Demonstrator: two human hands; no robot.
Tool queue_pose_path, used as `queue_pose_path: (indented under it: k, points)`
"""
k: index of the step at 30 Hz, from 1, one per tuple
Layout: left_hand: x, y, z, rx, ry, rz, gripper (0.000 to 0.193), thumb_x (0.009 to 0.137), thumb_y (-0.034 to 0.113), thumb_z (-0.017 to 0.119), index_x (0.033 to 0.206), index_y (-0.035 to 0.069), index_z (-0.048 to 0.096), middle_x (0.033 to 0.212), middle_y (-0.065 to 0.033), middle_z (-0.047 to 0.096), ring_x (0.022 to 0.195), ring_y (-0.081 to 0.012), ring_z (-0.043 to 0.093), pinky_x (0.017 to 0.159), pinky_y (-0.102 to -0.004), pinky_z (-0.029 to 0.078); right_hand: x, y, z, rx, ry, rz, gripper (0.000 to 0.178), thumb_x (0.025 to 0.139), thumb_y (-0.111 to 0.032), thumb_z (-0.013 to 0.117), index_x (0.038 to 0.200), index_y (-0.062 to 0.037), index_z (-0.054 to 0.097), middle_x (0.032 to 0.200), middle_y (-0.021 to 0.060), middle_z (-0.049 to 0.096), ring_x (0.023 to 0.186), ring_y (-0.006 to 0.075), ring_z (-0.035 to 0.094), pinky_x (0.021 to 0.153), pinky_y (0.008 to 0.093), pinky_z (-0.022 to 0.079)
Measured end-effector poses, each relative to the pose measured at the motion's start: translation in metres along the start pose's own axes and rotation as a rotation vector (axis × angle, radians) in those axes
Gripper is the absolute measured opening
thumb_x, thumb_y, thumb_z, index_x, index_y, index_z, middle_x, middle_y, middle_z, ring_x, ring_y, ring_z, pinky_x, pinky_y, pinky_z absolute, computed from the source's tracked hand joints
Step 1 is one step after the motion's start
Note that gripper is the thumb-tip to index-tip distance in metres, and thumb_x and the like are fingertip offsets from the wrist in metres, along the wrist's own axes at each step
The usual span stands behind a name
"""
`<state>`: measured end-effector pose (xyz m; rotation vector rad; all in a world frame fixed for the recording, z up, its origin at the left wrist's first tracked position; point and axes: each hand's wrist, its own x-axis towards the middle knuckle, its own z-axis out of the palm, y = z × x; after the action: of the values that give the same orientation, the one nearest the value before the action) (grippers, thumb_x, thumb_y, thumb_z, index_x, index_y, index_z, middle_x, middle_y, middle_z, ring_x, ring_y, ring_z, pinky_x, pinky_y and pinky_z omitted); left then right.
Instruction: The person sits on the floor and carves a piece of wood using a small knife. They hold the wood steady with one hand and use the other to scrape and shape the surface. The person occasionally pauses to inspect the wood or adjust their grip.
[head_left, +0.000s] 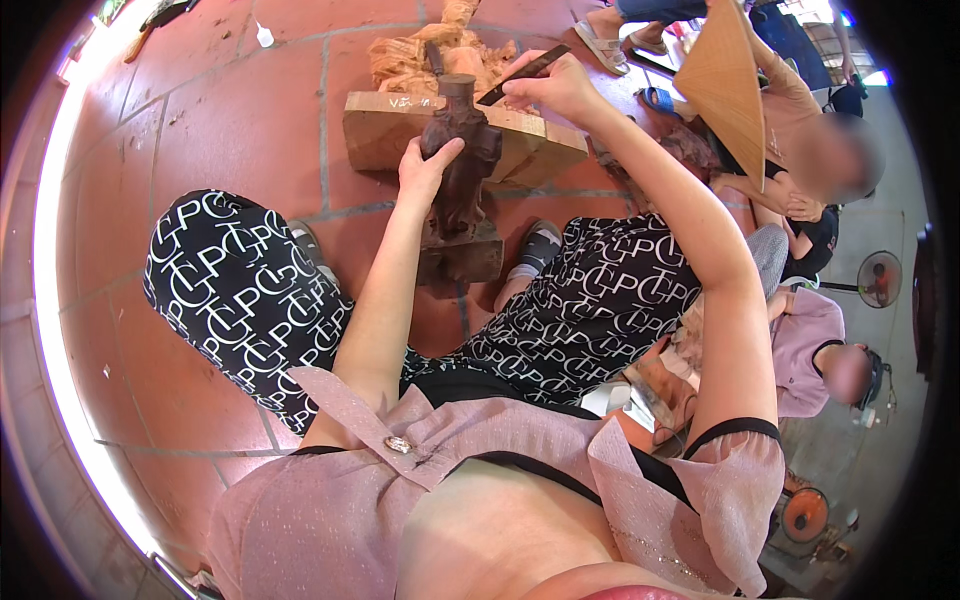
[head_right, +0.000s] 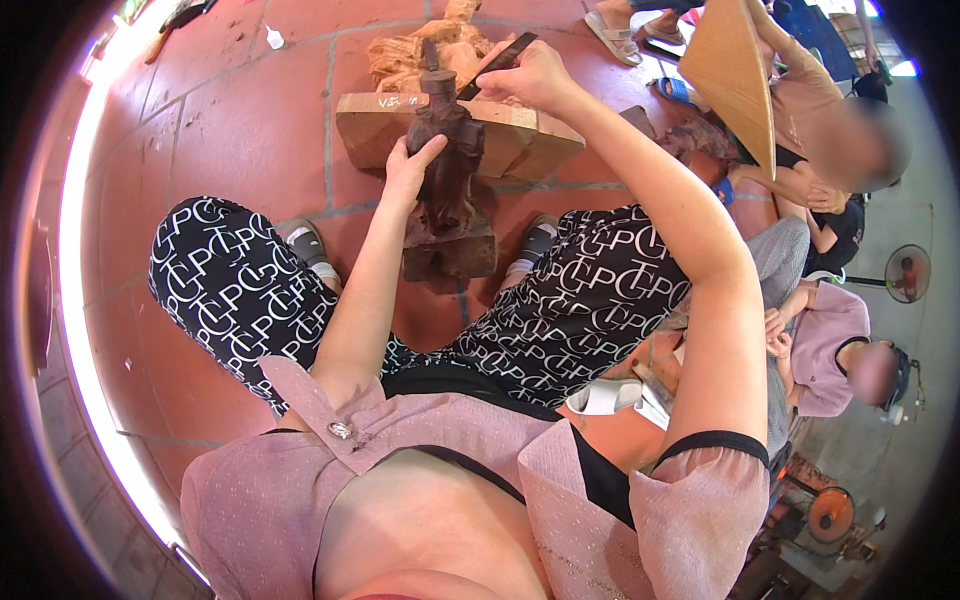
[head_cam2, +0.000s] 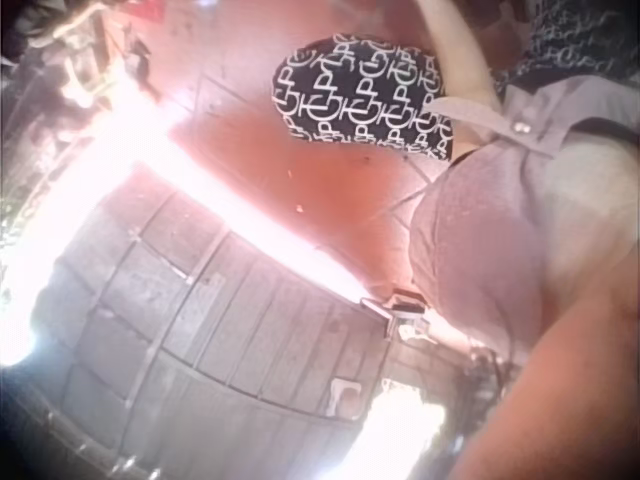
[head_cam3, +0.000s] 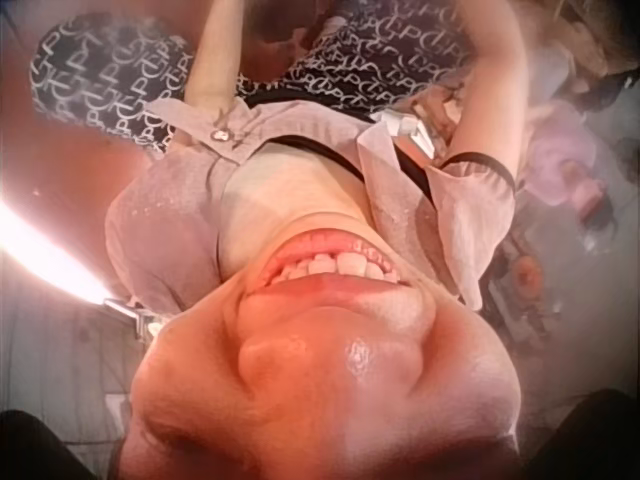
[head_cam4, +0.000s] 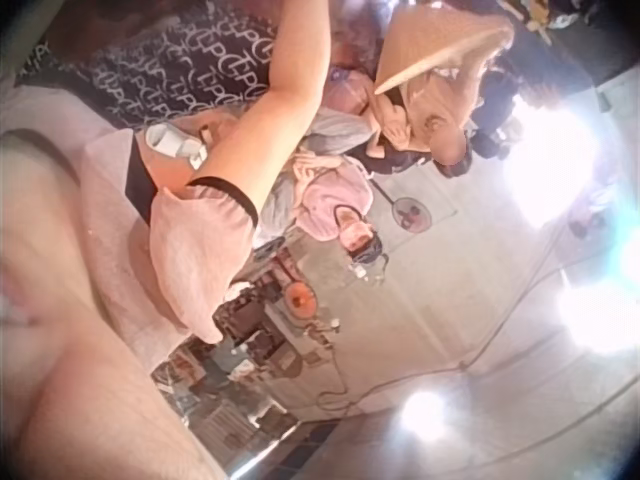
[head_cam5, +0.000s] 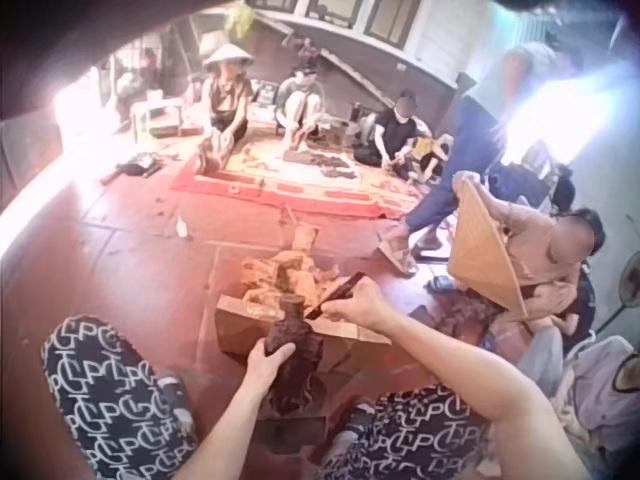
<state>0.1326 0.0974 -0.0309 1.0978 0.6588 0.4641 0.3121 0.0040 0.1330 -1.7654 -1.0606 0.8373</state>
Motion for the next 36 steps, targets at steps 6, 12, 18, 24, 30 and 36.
queue_pose_path:
  k: [6, 12, 18, 24, 30, 36]
  points:
    - [-0.009, 0.009, 0.005, 0.010, 0.001, 0.006, 0.060, 0.073, 0.029, 0.076, 0.114, -0.005, 0.051, 0.103, -0.0116, 0.061, 0.092, -0.0165, 0.057, 0.083, -0.0291, 0.045, 0.002, -0.019, 0.018, -0.054, 0.013, -0.071, 0.010, 0.077, -0.004, 0.067, 0.083, -0.0009, 0.061, 0.075, 0.0044, 0.064, 0.070, 0.0110, 0.062, 0.063, 0.0257, 0.051]
    - [-0.016, 0.008, 0.009, 0.000, 0.006, 0.046, 0.057, 0.072, 0.031, 0.077, 0.111, -0.003, 0.052, 0.101, -0.0107, 0.061, 0.091, -0.0158, 0.057, 0.081, -0.0288, 0.046, 0.000, -0.042, 0.039, -0.548, 0.048, -0.424, 0.013, 0.074, -0.006, 0.064, 0.085, -0.0017, 0.059, 0.074, 0.0162, 0.061, 0.067, 0.0280, 0.060, 0.064, 0.0350, 0.047]
    - [-0.014, 0.005, 0.010, 0.099, 0.033, 0.084, 0.064, 0.070, 0.038, 0.077, 0.111, -0.003, 0.051, 0.099, -0.0125, 0.062, 0.091, -0.0172, 0.058, 0.082, -0.0299, 0.046, -0.005, -0.048, 0.047, -0.650, 0.098, -0.454, 0.019, 0.073, -0.007, 0.065, 0.091, -0.0025, 0.060, 0.078, 0.0175, 0.062, 0.073, 0.0339, 0.061, 0.067, 0.0366, 0.048]
    - [-0.011, -0.001, 0.009, 0.140, 0.042, 0.122, 0.067, 0.069, 0.044, 0.075, 0.112, -0.003, 0.051, 0.102, -0.0158, 0.062, 0.095, -0.0220, 0.059, 0.084, -0.0321, 0.045, -0.003, -0.048, 0.045, -0.657, 0.103, -0.399, 0.025, 0.072, -0.008, 0.066, 0.095, -0.0011, 0.060, 0.080, 0.0190, 0.063, 0.075, 0.0353, 0.061, 0.068, 0.0373, 0.049]
    - [-0.014, 0.005, 0.011, 0.222, 0.052, 0.107, 0.072, 0.069, 0.048, 0.074, 0.114, -0.003, 0.050, 0.105, -0.0179, 0.061, 0.099, -0.0255, 0.059, 0.087, -0.0346, 0.044, -0.007, -0.057, 0.047, -0.650, 0.057, -0.168, 0.026, 0.073, -0.008, 0.065, 0.097, -0.0021, 0.059, 0.082, 0.0182, 0.062, 0.078, 0.0351, 0.061, 0.070, 0.0388, 0.049]
    - [-0.022, 0.013, 0.010, 0.249, 0.062, 0.126, 0.069, 0.070, 0.047, 0.073, 0.114, -0.002, 0.050, 0.105, -0.0177, 0.061, 0.099, -0.0258, 0.059, 0.088, -0.0346, 0.044, -0.009, -0.051, 0.057, -0.787, 0.086, -0.466, 0.012, 0.072, 0.001, 0.065, 0.080, -0.0008, 0.056, 0.078, 0.0143, 0.063, 0.070, 0.0259, 0.065, 0.062, 0.0329, 0.051]
